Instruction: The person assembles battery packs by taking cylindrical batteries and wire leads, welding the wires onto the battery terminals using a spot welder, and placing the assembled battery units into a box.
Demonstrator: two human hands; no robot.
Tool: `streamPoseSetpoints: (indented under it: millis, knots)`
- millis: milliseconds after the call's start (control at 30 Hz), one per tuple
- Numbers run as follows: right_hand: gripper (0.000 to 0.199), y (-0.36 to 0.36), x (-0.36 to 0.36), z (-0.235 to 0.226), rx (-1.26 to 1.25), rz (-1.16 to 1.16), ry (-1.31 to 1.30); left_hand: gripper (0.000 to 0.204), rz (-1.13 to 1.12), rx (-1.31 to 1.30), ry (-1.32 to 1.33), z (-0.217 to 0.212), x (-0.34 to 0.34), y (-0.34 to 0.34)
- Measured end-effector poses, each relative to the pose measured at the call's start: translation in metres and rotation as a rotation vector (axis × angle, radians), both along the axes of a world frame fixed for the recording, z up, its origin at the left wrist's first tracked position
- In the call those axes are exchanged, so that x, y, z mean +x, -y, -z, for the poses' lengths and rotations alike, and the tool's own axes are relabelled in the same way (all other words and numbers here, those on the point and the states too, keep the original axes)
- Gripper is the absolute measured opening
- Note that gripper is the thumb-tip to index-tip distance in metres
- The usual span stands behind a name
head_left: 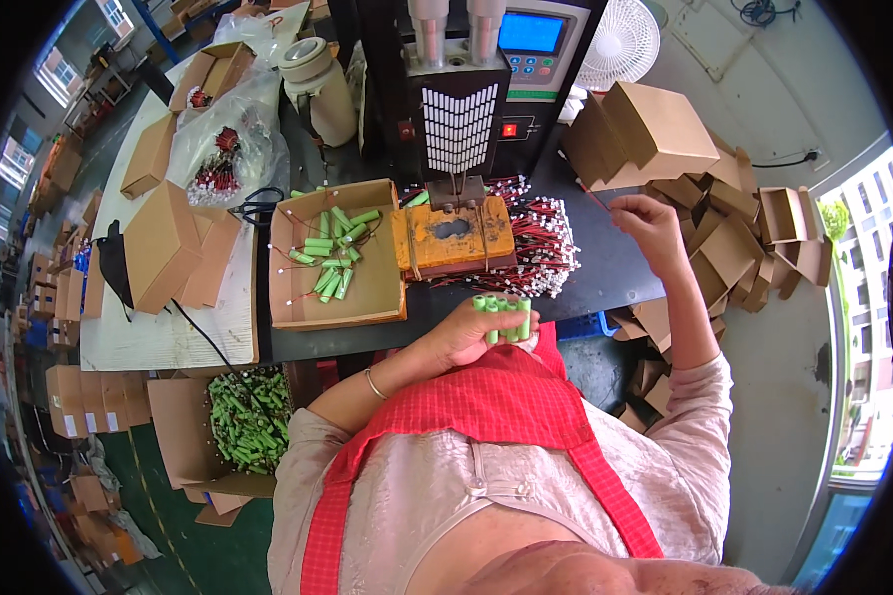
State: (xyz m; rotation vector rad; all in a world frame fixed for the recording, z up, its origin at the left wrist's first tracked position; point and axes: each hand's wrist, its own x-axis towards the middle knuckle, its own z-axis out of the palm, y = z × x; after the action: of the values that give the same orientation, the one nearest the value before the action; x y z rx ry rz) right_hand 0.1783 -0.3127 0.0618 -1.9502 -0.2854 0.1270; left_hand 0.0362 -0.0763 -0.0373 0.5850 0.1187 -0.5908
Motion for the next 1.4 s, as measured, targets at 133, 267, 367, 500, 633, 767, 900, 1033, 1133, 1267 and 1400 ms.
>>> streamPoseSetpoints:
  millis: [133,267,367,500,633,767,900,1033,1133,1267,1400]
  knots:
    - [0.012,-0.008,-0.011,0.005,0.225,-0.059,-0.075,0.032,-0.173,-0.017,0.081,-0.017,0.001,-0.019]
    - [0.012,-0.023,-0.030,0.017,0.389,-0.205,-0.337,0.034,-0.328,0.008,0.113,-0.032,0.006,-0.033]
    - [0.011,-0.037,-0.049,0.030,0.384,-0.286,-0.432,0.037,-0.419,0.024,0.159,-0.042,0.008,-0.039]
    - [0.011,-0.051,-0.069,0.049,0.339,-0.401,-0.525,0.036,-0.455,0.128,0.209,-0.036,0.007,-0.044]
    - [0.023,-0.067,-0.074,0.052,0.101,-0.560,-0.264,0.030,-0.444,0.243,0.258,-0.035,0.004,-0.043]
    - [0.028,-0.097,-0.078,0.038,0.111,-0.530,-0.075,0.027,-0.440,0.299,0.268,-0.038,0.004,-0.042]
    - [0.022,-0.113,-0.069,0.051,0.176,-0.463,-0.139,0.027,-0.443,0.353,0.285,-0.044,0.010,-0.051]
    - [0.019,-0.123,-0.059,0.042,0.191,-0.313,-0.079,0.029,-0.512,0.542,0.348,-0.051,0.018,-0.066]
    - [0.019,-0.123,-0.046,0.046,0.216,-0.285,-0.113,0.026,-0.506,1.013,0.369,-0.052,0.027,-0.079]
    - [0.019,-0.128,-0.040,0.039,0.231,-0.294,-0.178,0.024,-0.582,1.224,0.576,-0.047,0.037,-0.080]
    - [0.021,-0.133,-0.038,0.030,0.160,-0.315,-0.232,0.021,-0.715,1.416,0.795,-0.051,0.042,-0.077]
